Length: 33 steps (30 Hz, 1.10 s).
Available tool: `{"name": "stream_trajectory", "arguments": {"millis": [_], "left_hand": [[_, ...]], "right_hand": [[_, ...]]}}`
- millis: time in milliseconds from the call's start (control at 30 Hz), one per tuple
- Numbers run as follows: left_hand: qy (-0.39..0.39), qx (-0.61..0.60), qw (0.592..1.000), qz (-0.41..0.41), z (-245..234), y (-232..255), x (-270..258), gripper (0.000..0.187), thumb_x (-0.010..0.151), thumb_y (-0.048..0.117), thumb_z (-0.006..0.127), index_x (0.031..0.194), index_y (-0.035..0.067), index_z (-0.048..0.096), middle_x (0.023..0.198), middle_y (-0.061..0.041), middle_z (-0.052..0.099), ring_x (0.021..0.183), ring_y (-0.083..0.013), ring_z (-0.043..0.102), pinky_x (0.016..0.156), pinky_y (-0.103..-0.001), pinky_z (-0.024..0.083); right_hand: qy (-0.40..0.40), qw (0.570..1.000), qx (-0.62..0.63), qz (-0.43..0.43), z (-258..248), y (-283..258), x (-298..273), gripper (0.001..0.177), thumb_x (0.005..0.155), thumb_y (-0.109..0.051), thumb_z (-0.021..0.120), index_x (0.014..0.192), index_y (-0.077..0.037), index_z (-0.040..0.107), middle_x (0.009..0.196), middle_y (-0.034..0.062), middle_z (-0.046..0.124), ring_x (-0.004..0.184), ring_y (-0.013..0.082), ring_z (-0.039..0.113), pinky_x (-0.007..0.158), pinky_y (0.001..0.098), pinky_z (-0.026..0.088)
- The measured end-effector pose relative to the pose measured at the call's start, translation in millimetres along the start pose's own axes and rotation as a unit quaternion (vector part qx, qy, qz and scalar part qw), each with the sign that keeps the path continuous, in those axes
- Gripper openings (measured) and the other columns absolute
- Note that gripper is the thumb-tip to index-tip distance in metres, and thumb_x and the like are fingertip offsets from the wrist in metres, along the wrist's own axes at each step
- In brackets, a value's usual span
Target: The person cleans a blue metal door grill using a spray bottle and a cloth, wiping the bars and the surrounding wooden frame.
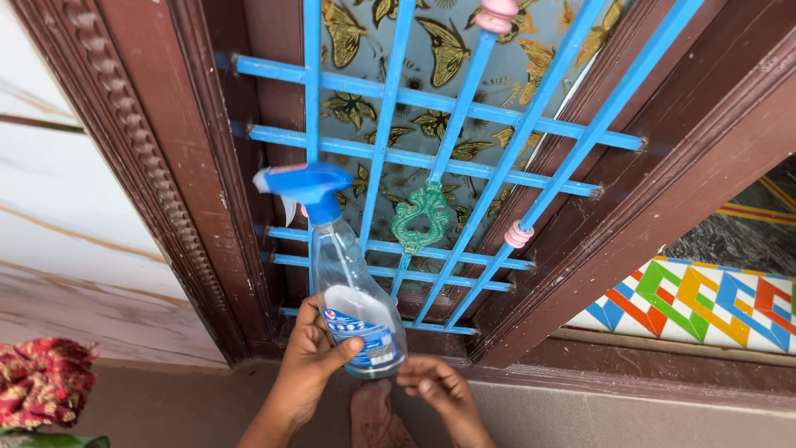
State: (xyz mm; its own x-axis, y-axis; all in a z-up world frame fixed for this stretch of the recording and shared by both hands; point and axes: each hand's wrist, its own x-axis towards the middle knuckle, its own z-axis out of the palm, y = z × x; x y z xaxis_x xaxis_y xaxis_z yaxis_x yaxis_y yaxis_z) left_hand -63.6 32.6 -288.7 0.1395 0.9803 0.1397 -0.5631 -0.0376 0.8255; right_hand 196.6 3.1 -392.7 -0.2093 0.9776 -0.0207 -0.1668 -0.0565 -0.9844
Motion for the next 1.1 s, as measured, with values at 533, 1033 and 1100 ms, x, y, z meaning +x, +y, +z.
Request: {"name": "stream_trajectory", "arguments": {"millis": [533, 1033, 1100], "left_hand": [[0.074, 0.063, 0.995, -0.027, 18, -20, -5, 0.065, 0.077, 0.001, 0.079, 0.134, 0.008, 0.048, 0.107, -0.009, 0.076, 0.108, -0.0175, 0.071, 0.094, -0.037, 0.059], [0.022, 0.215, 0.975, 0.048, 14, -40, -7, 0.068, 0.072, 0.008, 0.089, 0.125, 0.003, 0.047, 0.107, -0.01, 0.067, 0.099, -0.0147, 0.065, 0.087, -0.032, 0.055], [0.015, 0.215, 0.976, 0.041, 16, -37, -8, 0.068, 0.072, 0.009, 0.089, 0.123, 0.004, 0.046, 0.106, -0.009, 0.066, 0.098, -0.0138, 0.065, 0.087, -0.032, 0.056]], "right_hand": [[-0.042, 0.979, 0.195, 0.034, 23, -36, -15, 0.072, 0.093, -0.036, 0.062, 0.153, -0.004, 0.038, 0.141, 0.0211, 0.06, 0.123, 0.0314, 0.065, 0.102, 0.0445, 0.054], [0.008, 1.0, 0.011, 0.019, 21, -35, -14, 0.068, 0.089, -0.035, 0.07, 0.148, -0.007, 0.05, 0.139, 0.0149, 0.065, 0.122, 0.0253, 0.065, 0.104, 0.0436, 0.052], [0.008, 1.0, 0.017, 0.023, 22, -33, -14, 0.069, 0.088, -0.035, 0.071, 0.147, -0.007, 0.05, 0.137, 0.0147, 0.066, 0.121, 0.0258, 0.066, 0.104, 0.0439, 0.052]]}}
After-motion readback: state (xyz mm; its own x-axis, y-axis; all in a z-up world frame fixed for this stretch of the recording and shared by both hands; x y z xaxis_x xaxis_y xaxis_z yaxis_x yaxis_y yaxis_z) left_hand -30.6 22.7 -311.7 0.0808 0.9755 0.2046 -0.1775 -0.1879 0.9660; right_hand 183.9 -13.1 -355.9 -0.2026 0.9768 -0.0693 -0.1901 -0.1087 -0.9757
